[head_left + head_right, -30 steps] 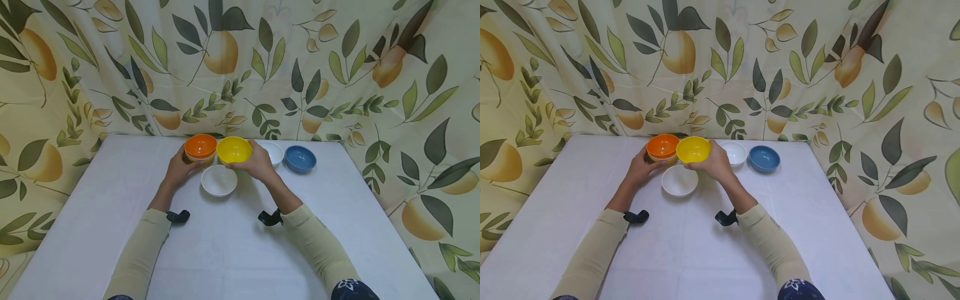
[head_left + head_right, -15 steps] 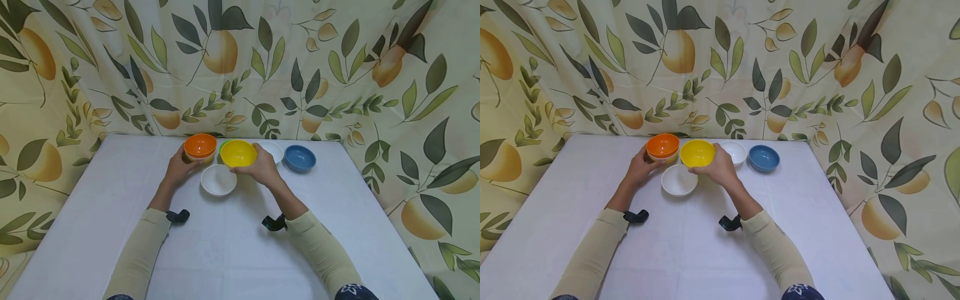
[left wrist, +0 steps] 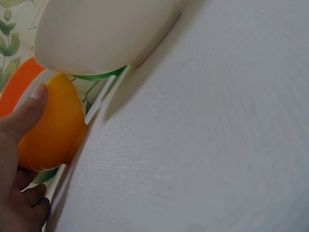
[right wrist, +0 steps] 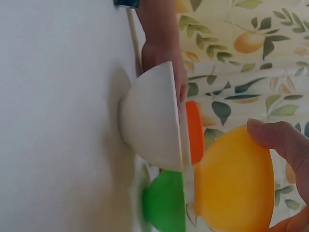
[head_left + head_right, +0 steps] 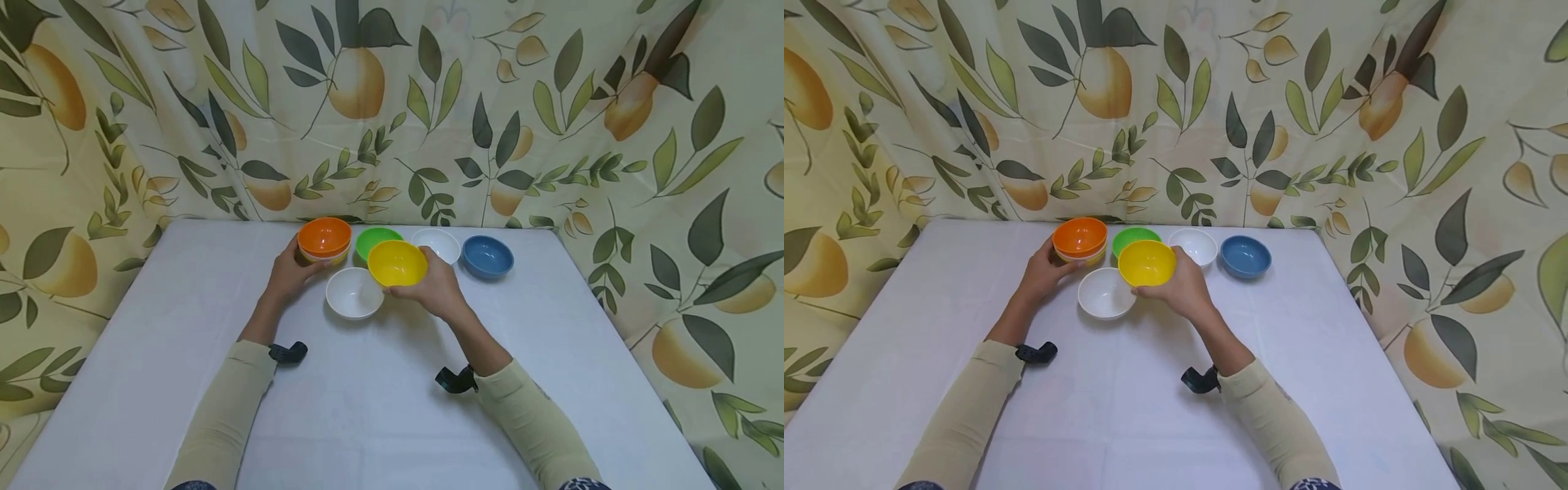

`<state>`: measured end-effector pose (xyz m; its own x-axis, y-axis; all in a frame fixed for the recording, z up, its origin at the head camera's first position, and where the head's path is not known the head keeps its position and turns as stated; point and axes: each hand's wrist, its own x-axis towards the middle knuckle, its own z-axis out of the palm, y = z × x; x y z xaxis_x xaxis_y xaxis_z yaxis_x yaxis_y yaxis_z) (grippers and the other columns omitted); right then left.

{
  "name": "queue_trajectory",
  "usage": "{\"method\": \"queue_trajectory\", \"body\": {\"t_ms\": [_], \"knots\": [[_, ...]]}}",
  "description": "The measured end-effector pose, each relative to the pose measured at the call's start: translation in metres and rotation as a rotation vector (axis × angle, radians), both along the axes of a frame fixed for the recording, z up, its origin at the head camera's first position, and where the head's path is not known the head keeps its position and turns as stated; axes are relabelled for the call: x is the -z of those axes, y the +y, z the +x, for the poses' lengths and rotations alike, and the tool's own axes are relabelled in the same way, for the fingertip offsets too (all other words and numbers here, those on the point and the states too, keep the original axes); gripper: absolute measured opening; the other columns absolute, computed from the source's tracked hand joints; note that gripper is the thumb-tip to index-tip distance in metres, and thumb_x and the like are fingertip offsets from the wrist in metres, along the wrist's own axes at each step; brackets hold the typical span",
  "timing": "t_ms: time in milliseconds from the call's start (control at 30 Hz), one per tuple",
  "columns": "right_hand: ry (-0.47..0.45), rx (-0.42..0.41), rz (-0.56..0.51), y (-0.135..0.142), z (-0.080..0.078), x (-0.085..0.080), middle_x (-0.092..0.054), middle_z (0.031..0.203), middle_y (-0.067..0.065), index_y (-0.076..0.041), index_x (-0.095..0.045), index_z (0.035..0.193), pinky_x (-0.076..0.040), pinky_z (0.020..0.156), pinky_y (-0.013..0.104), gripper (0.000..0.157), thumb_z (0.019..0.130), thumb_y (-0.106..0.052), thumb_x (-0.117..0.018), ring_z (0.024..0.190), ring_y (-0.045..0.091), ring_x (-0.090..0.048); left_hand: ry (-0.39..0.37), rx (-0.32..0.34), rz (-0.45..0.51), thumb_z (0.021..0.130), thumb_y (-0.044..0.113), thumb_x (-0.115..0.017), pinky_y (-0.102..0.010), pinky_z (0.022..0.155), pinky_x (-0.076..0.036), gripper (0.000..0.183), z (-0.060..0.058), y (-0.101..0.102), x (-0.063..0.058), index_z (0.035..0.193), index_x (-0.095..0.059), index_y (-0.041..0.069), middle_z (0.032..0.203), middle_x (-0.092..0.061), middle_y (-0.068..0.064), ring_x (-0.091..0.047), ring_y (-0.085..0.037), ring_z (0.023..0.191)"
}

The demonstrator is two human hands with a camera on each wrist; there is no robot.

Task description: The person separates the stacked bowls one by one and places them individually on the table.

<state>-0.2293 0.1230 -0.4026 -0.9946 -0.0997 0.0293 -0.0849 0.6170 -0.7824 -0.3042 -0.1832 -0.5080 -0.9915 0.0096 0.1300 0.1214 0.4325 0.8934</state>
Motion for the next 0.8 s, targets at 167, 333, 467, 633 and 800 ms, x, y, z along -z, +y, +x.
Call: {"method": "queue_trajectory", "body": {"t_ms": [167, 333, 467, 633, 800], "knots": [[-0.002, 0.008, 0.019, 0.007, 0.006, 0.003, -0.06, 0.137, 0.017, 0.0, -0.046, 0.15, -0.056, 0.099, 0.049, 0.101, 0.07, -0.035, -0.096, 0.117, 0.034, -0.057, 0.009, 0.004, -0.006, 0.087, 0.044, -0.087, -0.057, 0.128, -0.014, 0.104, 0.0, 0.0, 0.002, 0.167, -0.028, 0.014, 0.167, -0.037, -0.012, -0.029, -0.032, 0.155], [-0.018, 0.029, 0.04, 0.013, 0.009, 0.004, -0.057, 0.142, 0.019, 0.0, -0.041, 0.154, -0.054, 0.101, 0.051, 0.105, 0.071, -0.037, -0.095, 0.12, 0.035, -0.056, 0.005, -0.003, -0.007, 0.087, 0.043, -0.087, -0.056, 0.127, -0.016, 0.103, 0.001, 0.001, 0.0, 0.167, -0.028, 0.014, 0.168, -0.036, -0.012, -0.028, -0.032, 0.156], [-0.029, 0.041, 0.053, 0.017, 0.012, 0.004, -0.056, 0.143, 0.02, 0.0, -0.039, 0.156, -0.053, 0.103, 0.051, 0.11, 0.071, -0.039, -0.096, 0.121, 0.035, -0.055, 0.002, -0.004, -0.006, 0.087, 0.041, -0.088, -0.057, 0.127, -0.016, 0.103, 0.001, 0.001, -0.001, 0.167, -0.028, 0.014, 0.168, -0.036, -0.012, -0.028, -0.032, 0.156], [-0.022, 0.041, 0.043, 0.022, 0.015, 0.005, -0.057, 0.141, 0.019, 0.0, -0.041, 0.154, -0.053, 0.102, 0.052, 0.107, 0.071, -0.038, -0.096, 0.121, 0.035, -0.055, 0.002, -0.004, -0.002, 0.087, 0.04, -0.088, -0.056, 0.127, -0.017, 0.103, 0.001, 0.001, -0.002, 0.167, -0.029, 0.014, 0.167, -0.037, -0.012, -0.029, -0.032, 0.155], [-0.036, 0.052, 0.037, 0.025, 0.019, 0.008, -0.058, 0.14, 0.019, 0.0, -0.044, 0.152, -0.053, 0.103, 0.052, 0.103, 0.071, -0.036, -0.097, 0.121, 0.035, -0.055, 0.004, 0.0, -0.003, 0.087, 0.041, -0.088, -0.056, 0.127, -0.018, 0.104, 0.001, 0.001, 0.0, 0.167, -0.029, 0.013, 0.167, -0.037, -0.012, -0.029, -0.032, 0.155]]}}
